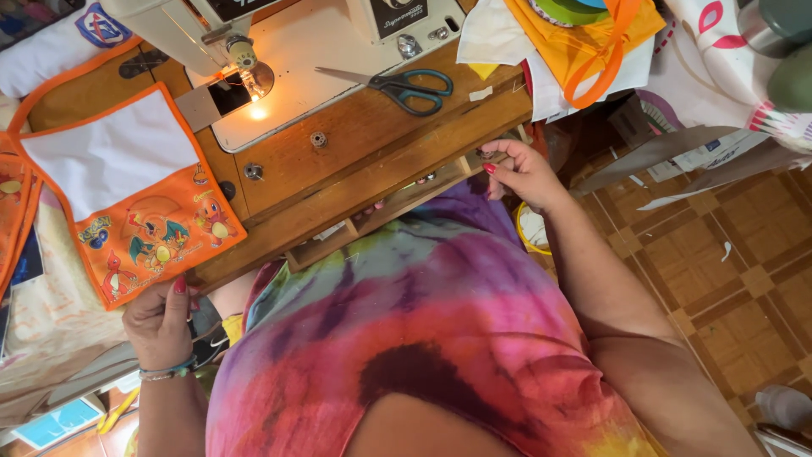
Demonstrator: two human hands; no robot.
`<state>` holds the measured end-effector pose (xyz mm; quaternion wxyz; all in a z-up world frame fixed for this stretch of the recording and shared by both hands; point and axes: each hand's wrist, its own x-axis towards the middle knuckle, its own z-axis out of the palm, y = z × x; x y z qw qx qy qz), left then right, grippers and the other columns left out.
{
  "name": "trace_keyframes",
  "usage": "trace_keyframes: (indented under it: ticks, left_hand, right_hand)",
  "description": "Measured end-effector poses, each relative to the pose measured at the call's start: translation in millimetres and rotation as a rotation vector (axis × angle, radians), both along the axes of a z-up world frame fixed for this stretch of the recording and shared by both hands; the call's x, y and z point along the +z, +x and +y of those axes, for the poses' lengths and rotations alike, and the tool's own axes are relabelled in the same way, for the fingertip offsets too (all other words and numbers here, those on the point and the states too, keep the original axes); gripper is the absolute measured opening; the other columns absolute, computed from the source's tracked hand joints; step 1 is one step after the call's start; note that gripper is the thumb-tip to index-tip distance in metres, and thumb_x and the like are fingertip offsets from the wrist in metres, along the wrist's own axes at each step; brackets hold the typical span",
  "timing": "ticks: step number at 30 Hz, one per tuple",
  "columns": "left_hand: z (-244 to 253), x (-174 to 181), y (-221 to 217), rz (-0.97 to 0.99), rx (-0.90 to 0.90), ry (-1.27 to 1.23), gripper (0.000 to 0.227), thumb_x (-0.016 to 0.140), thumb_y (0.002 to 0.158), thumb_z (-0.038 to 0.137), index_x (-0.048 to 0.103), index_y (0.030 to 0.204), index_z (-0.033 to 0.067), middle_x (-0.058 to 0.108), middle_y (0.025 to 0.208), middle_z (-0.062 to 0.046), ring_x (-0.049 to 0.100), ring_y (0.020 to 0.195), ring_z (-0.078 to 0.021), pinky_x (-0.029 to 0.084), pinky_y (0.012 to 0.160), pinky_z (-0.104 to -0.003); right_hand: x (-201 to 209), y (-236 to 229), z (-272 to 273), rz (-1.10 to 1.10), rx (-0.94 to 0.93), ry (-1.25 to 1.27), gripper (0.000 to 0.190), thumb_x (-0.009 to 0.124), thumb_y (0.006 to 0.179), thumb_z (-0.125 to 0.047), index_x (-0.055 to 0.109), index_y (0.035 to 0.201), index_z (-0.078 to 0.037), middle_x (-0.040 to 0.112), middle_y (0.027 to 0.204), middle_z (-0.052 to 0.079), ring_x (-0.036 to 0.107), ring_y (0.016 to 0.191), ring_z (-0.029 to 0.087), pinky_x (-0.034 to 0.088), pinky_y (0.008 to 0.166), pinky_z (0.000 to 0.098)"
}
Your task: Preparing a sewing machine by installing a bobbin, threading, and making adjustments with a screwdriver
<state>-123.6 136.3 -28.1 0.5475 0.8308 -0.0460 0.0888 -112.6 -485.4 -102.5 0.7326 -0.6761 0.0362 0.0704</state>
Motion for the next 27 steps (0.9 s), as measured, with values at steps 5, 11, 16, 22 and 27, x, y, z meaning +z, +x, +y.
trace_keyframes:
  ticks: [5,11,16,22,27]
  left_hand:
    - [4,-5,0,0.017,0.025,0.021,0.028,0.062,0.113,0.012,0.067,0.087,0.0048,0.061,0.073,-0.005,0.053,0.067,-0.0085,0.041,0.063,-0.022]
    - [5,-8,0,0.025,0.026,0.002,0.029,0.063,0.113,0.014,0.067,0.086,0.0047,0.064,0.075,-0.005,0.056,0.069,-0.0085,0.043,0.064,-0.022]
    - [5,-10,5,0.072,0.067,0.048,0.028,0.063,0.111,0.013,0.07,0.086,0.0036,0.067,0.077,-0.006,0.061,0.073,-0.0095,0.049,0.07,-0.024]
    - [-42,55,14,-0.075,-0.212,0.287,0.015,0.069,0.092,0.008,0.074,0.078,0.0051,0.064,0.06,-0.016,0.062,0.057,-0.0368,0.05,0.062,-0.042]
    - [-126,139,28,-0.586,-0.452,0.32,0.013,0.076,0.093,0.016,0.075,0.106,0.0134,0.069,0.095,-0.016,0.068,0.088,-0.0427,0.055,0.079,-0.052]
  right_hand:
    - [-3,0,-2,-0.079,-0.009,0.003,0.035,0.063,0.102,-0.011,0.056,0.134,-0.002,0.074,0.084,0.021,0.074,0.067,0.025,0.066,0.064,0.0338]
    - [4,-5,5,-0.106,-0.074,-0.063,0.029,0.064,0.102,-0.01,0.06,0.129,-0.002,0.074,0.085,0.021,0.075,0.068,0.025,0.066,0.064,0.0326]
    - [29,-19,21,-0.12,-0.105,-0.26,0.023,0.065,0.103,-0.01,0.068,0.124,-0.004,0.074,0.079,0.016,0.074,0.066,0.018,0.06,0.058,0.0251]
    - [131,-7,80,-0.417,0.036,-0.224,0.02,0.066,0.094,0.011,0.07,0.114,0.01,0.069,0.119,0.03,0.077,0.086,0.035,0.065,0.061,0.0377]
    - [210,14,157,-0.748,0.23,-0.447,0.016,0.081,0.088,-0.005,0.08,0.104,-0.002,0.077,0.102,0.013,0.076,0.082,0.022,0.063,0.07,0.0302]
